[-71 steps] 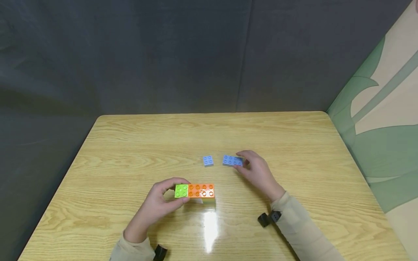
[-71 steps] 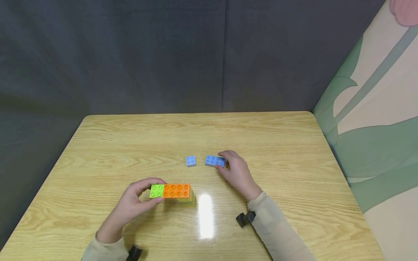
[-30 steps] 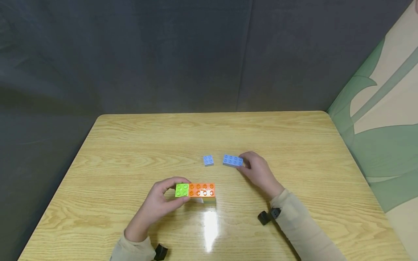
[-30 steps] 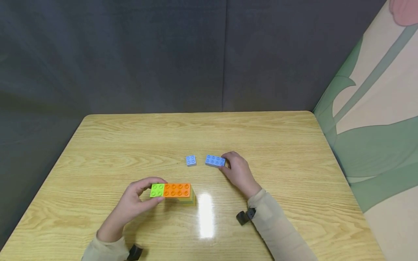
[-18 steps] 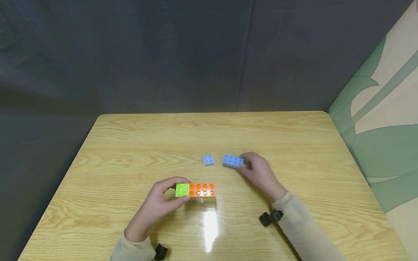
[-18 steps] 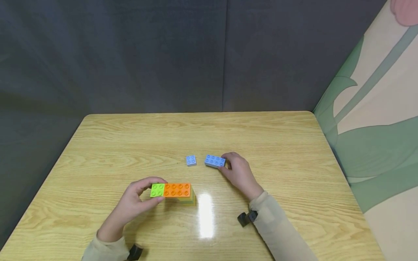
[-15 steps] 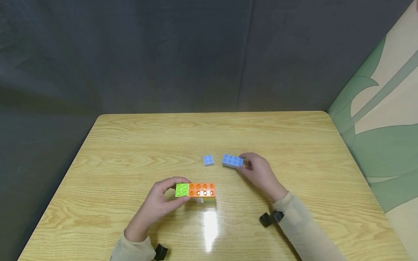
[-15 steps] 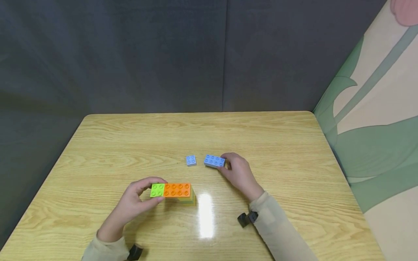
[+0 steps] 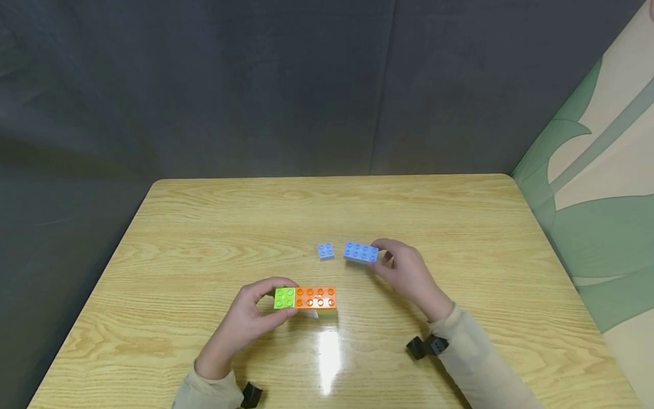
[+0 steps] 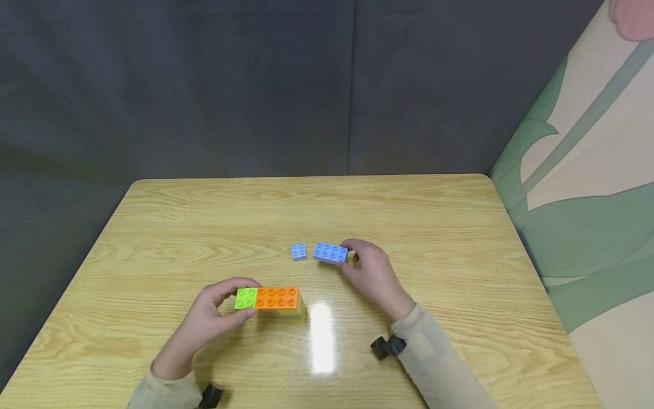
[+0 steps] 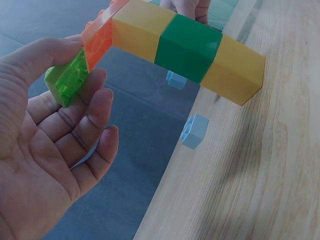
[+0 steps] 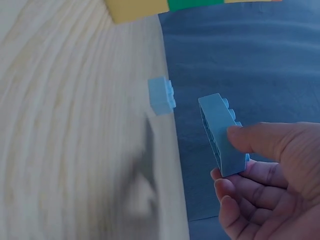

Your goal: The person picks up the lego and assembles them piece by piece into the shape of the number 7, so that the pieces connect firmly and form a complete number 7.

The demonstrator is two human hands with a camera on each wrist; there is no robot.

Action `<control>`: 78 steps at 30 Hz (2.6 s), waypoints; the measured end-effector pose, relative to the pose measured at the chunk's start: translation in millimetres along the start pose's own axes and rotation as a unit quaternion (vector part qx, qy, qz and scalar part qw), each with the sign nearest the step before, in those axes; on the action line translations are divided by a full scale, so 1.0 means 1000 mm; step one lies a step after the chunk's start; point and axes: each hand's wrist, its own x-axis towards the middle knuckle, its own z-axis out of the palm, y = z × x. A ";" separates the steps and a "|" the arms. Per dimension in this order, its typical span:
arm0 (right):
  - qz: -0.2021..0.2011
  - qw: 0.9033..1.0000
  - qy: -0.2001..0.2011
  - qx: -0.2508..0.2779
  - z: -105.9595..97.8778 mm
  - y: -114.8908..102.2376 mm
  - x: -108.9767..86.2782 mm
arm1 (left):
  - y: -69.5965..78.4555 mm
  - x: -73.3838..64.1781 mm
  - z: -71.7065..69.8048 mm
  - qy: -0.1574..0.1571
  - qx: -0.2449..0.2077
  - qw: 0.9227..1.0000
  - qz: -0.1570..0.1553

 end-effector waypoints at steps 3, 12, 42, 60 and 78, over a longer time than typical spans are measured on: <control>-0.012 1.000 0.003 0.002 -0.002 -0.003 -0.002 | 0.000 0.000 0.000 -0.001 0.000 1.000 -0.002; -0.048 0.999 0.015 -0.002 -0.007 -0.016 -0.006 | 0.000 0.001 0.000 0.002 0.001 1.000 0.007; -0.149 0.988 0.020 0.041 -0.017 -0.066 -0.022 | 0.000 0.001 0.001 0.005 -0.005 1.000 0.011; -0.200 0.978 -0.009 0.059 -0.007 -0.082 -0.024 | 0.000 0.001 0.001 0.007 -0.007 1.000 0.014; -0.234 0.969 -0.044 0.067 0.010 -0.095 -0.026 | -0.001 0.000 0.002 0.001 -0.026 1.000 0.010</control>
